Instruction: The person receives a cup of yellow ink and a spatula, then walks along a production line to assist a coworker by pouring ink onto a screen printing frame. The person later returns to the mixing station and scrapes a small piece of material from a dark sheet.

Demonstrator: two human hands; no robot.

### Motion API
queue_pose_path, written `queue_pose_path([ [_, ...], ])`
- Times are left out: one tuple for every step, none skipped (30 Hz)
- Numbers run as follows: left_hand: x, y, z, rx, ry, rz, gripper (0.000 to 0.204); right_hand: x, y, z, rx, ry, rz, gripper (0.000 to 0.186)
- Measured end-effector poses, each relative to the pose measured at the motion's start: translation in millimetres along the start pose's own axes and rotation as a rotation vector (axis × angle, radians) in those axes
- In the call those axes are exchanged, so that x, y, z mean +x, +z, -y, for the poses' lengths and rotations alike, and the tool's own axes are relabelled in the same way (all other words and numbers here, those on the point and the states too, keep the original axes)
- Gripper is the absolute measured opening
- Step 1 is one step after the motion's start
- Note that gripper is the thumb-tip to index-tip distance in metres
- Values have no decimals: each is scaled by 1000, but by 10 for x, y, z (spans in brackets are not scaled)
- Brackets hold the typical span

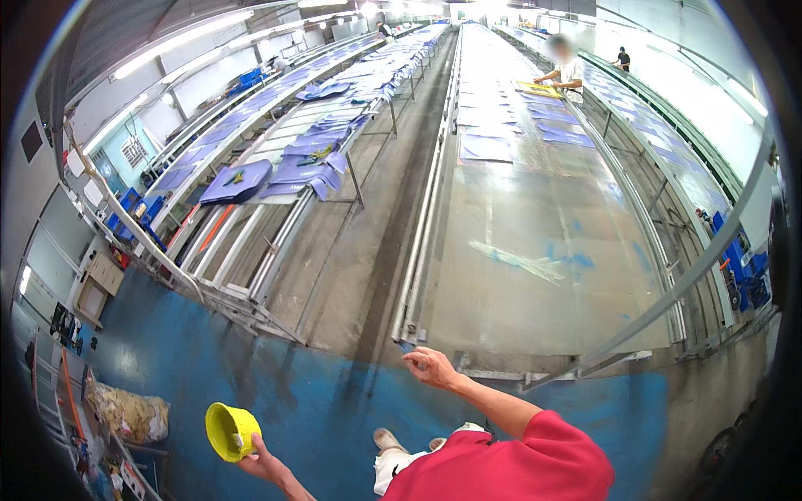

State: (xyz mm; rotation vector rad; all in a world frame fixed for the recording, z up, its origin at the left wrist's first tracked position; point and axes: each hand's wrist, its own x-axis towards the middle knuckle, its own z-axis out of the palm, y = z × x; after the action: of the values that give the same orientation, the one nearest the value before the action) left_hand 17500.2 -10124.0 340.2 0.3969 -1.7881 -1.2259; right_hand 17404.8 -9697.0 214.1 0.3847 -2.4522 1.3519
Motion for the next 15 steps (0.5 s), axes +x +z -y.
queue_pose_path([
  [255, 122, 155, 18, 14, 44, 58, 306, 62, 126, 0, -15, -37, 23],
  [507, 250, 337, -57, -3, 60, 58, 543, 189, 185, 7, -24, -62, 23],
  [775, 461, 544, -133, -19, 76, 58, 756, 329, 145, -5, -92, -134, 22],
  [1025, 671, 702, -155, -1, 112, 59, 826, 458, 80, -56, -63, -161, 22],
  [1300, 878, 800, -181, 22, 134, 60, 971, 561, 59, -99, -49, -195, 22],
  [1563, 1087, 880, -162, 87, 158, 61, 1103, 641, 33, -143, -33, -231, 22],
  [1815, 1316, 909, -204, 79, 221, 64, 1131, 683, 49, -131, 54, -255, 21],
  [2011, 1554, 925, -244, 24, 228, 69, 1149, 702, 81, -158, 106, -295, 21],
  [2224, 1759, 1020, -226, 67, 308, 69, 1144, 705, 120, -184, 158, -334, 21],
  [2470, 1979, 1115, -210, 121, 378, 69, 1134, 714, 123, -198, 201, -371, 20],
  [2653, 2240, 1134, -239, 142, 387, 70, 1107, 689, 129, -212, 244, -408, 18],
  [2774, 2520, 1133, -267, 158, 397, 71, 1072, 623, 155, -267, 295, -450, 18],
  [2890, 2799, 1174, -297, 144, 449, 73, 1007, 549, 194, -323, 353, -490, 17],
  [2943, 3097, 1059, -374, 95, 513, 73, 915, 469, 205, -367, 406, -552, 16],
  [3017, 3369, 1147, -353, 89, 569, 73, 852, 397, 211, -408, 455, -611, 16],
])
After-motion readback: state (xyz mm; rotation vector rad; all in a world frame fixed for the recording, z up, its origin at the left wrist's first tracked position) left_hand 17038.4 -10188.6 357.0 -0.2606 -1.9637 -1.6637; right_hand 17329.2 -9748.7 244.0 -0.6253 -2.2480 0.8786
